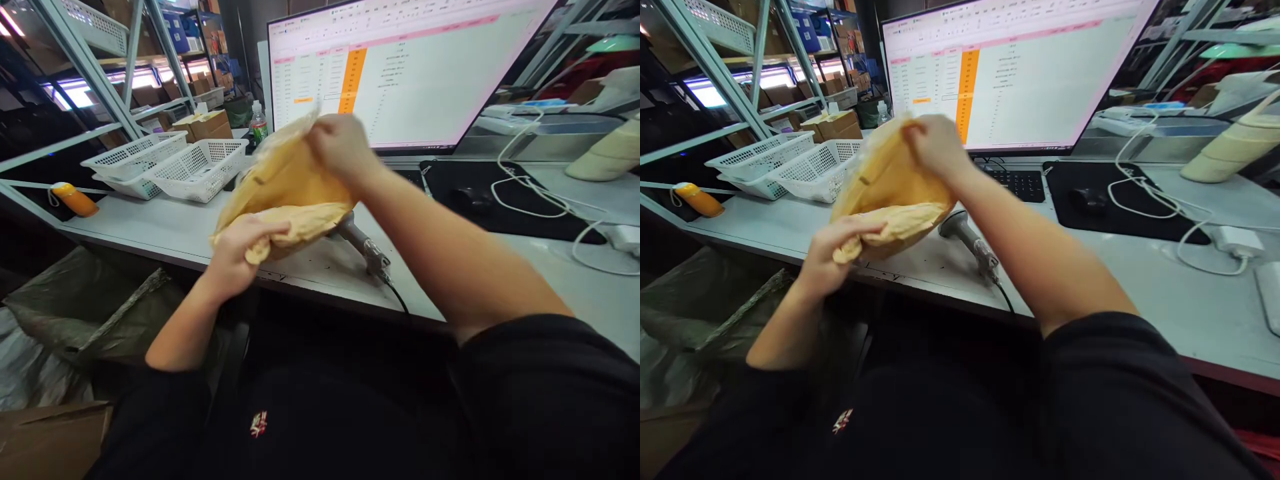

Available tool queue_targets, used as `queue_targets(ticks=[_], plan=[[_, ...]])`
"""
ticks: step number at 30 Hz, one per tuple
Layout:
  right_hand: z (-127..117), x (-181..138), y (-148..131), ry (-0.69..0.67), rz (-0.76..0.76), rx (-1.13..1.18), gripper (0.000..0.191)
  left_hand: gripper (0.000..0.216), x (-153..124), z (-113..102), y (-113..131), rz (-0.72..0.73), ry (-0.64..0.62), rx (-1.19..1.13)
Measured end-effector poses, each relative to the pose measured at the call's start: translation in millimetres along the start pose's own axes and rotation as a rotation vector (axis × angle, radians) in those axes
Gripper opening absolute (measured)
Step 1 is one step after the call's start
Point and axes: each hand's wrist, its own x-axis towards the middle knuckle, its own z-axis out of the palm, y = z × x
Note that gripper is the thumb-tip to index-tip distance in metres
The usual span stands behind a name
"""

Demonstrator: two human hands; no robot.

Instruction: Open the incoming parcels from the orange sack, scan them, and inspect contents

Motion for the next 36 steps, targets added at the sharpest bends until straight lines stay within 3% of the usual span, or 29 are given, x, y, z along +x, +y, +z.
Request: queue_targets(ticks=[4,7,9,11,12,15,16,17,19,21,23,25,28,30,33,36], plan=[[-12.1,26.1,46.8,-0.053,0.327,0.337,0.021,0.038,-34.2,37.0,-0.6,0.238,-0.178,0.195],[8.3,23.8,58.9,-0.048,0.336,0.491,0.027,0.038,-51.4,74.8,-1.3,0.283,-0.314,0.330],[25.6,16.6,50.5,-0.043,0.238,0.557,0.031,0.035,-54.1,86.0,-1.5,0.348,-0.383,0.265],[36.1,7.6,32.4,-0.068,0.113,0.547,0.037,0.034,-52.5,76.8,-8.5,0.396,-0.285,0.182],[37.8,2.8,21.8,-0.074,0.058,0.519,0.041,0.036,-51.8,64.9,-15.8,0.370,-0.147,0.195],[34.6,-8.7,-5.8,-0.053,-0.055,0.429,0.050,0.064,-56.0,14.2,-49.1,0.021,0.350,0.455],[33.6,-9.9,-11.4,-0.050,-0.083,0.408,0.052,0.073,-59.6,-2.2,-60.4,-0.131,0.426,0.514],[33.8,-9.0,-14.5,-0.052,-0.110,0.392,0.053,0.073,-63.8,-15.9,-69.9,-0.267,0.429,0.524],[39.1,-0.1,-13.0,-0.060,-0.153,0.378,0.054,0.048,-71.6,-32.6,-80.2,-0.431,0.343,0.486],[48.8,15.7,-2.8,-0.063,-0.173,0.377,0.056,0.021,-75.0,-38.0,-79.1,-0.471,0.283,0.416],[57.4,30.3,10.5,-0.071,-0.156,0.335,0.056,0.014,-72.8,-40.7,-72.5,-0.500,0.391,0.297],[61.1,33.0,18.2,-0.078,-0.140,0.222,0.053,0.024,-66.4,-48.0,-68.6,-0.544,0.600,0.075],[60.0,1.2,7.9,-0.070,-0.282,0.046,0.057,0.067,-55.5,-65.2,-74.1,-0.563,0.847,-0.244],[61.5,-37.3,-9.8,-0.114,-0.485,0.005,0.054,0.084,-49.8,-71.2,-79.7,-0.556,0.860,-0.343],[73.9,-87.9,-33.2,-0.281,-0.772,-0.033,0.060,0.079,-41.9,-64.0,-75.8,-0.557,0.710,-0.358],[90.6,-103.5,-36.7,-0.263,-0.765,-0.059,0.062,0.056,-31.8,-53.1,-49.7,-0.565,0.486,-0.296]])
